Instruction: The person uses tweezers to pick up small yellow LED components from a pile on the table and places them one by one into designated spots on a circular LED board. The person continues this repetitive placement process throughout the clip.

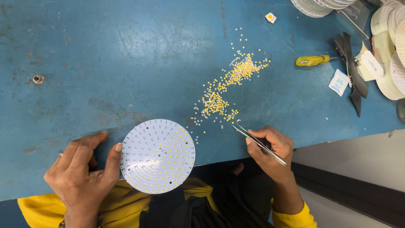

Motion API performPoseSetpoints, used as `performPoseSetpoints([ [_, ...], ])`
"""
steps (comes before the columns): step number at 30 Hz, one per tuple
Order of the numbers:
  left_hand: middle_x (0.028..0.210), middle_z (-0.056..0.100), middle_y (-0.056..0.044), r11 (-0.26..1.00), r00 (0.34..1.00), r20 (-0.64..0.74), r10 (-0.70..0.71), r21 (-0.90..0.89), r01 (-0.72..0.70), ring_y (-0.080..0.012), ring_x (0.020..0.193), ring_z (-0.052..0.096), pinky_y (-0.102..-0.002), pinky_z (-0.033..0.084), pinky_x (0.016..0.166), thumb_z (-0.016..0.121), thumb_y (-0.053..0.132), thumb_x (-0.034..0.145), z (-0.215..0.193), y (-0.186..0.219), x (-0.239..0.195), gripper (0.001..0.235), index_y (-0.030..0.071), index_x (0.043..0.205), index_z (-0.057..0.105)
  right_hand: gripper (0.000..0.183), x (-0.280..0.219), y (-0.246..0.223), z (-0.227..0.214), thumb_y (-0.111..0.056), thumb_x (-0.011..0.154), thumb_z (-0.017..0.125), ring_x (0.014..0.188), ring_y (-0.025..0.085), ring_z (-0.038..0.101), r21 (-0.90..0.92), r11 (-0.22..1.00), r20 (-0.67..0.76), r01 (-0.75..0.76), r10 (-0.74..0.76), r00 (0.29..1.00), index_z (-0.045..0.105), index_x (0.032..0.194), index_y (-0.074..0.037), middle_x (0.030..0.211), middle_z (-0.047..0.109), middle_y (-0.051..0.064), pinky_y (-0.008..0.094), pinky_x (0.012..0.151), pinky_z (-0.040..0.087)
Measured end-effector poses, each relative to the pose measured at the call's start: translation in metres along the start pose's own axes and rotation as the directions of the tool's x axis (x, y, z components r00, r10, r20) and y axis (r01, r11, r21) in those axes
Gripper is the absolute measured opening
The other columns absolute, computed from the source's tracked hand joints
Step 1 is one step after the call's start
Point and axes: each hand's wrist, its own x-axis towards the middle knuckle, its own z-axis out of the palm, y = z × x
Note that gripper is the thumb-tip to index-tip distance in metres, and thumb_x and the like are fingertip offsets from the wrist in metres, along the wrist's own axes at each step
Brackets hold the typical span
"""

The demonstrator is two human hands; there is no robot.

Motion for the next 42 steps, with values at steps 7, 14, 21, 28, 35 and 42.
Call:
performPoseSetpoints([
  [7,0.090,0.073,-0.007,1.000,1.000,-0.007,0.019,0.005,-0.019,-0.0132,0.054,0.049,-0.029,0.041,0.053,0.088,0.017,0.082,0.000,0.000,0.001,0.024,0.004,0.098,0.076,0.018,0.001,0.001,0.001,-0.011,0.085,0.081,0.062,0.006,0.058,-0.028,1.000,0.029,-0.006,0.007,1.000,0.073,0.098,-0.001,0.077,0.068,0.003,0.021,0.055,0.041],
  [14,0.091,0.073,-0.007,1.000,1.000,-0.001,0.024,-0.001,-0.024,-0.0121,0.054,0.049,-0.027,0.041,0.053,0.089,0.019,0.086,0.002,-0.005,-0.002,0.025,0.005,0.101,0.075,0.019,0.001,0.000,-0.001,-0.009,0.085,0.080,0.063,0.007,0.060,0.013,0.999,0.044,-0.041,0.041,0.998,0.073,0.099,0.000,0.080,0.070,0.005,0.022,0.054,0.043],
  [21,0.093,0.073,-0.008,0.998,0.998,-0.004,0.060,-0.022,-0.060,-0.0160,0.057,0.055,-0.029,0.045,0.055,0.087,0.019,0.086,-0.001,0.000,0.002,0.026,0.004,0.104,0.075,0.016,0.000,-0.013,0.003,-0.005,0.082,0.079,0.062,0.015,0.063,-0.020,0.998,0.100,0.067,-0.064,0.993,0.073,0.096,0.001,0.077,0.068,0.009,0.027,0.055,0.045],
  [28,0.098,0.072,-0.006,0.992,0.993,-0.043,0.112,-0.059,-0.115,-0.0224,0.077,0.067,-0.031,0.052,0.068,0.086,0.018,0.091,-0.004,-0.001,0.000,0.024,0.007,0.106,0.072,0.016,-0.017,-0.043,0.051,-0.007,0.077,0.079,0.055,0.019,0.061,0.201,0.911,0.171,0.360,-0.394,0.903,0.068,0.086,-0.001,0.070,0.067,0.007,0.031,0.052,0.046],
  [35,0.098,0.072,-0.005,0.991,0.991,-0.056,0.125,-0.045,-0.128,-0.0231,0.076,0.065,-0.034,0.051,0.068,0.088,0.020,0.089,-0.007,0.002,0.003,0.024,0.007,0.103,0.072,0.016,-0.013,-0.047,0.051,-0.011,0.081,0.079,0.057,0.017,0.063,0.180,0.930,0.239,0.320,-0.357,0.903,0.069,0.089,-0.001,0.073,0.070,0.007,0.028,0.053,0.048],
  [42,0.098,0.072,-0.005,0.991,0.991,-0.054,0.120,-0.046,-0.123,-0.0227,0.075,0.065,-0.034,0.051,0.067,0.087,0.019,0.088,-0.005,0.001,0.002,0.024,0.007,0.102,0.073,0.018,-0.012,-0.047,0.050,-0.015,0.086,0.079,0.065,0.017,0.068,0.201,0.930,0.247,0.306,-0.351,0.903,0.069,0.093,-0.002,0.078,0.071,0.006,0.027,0.058,0.051],
])
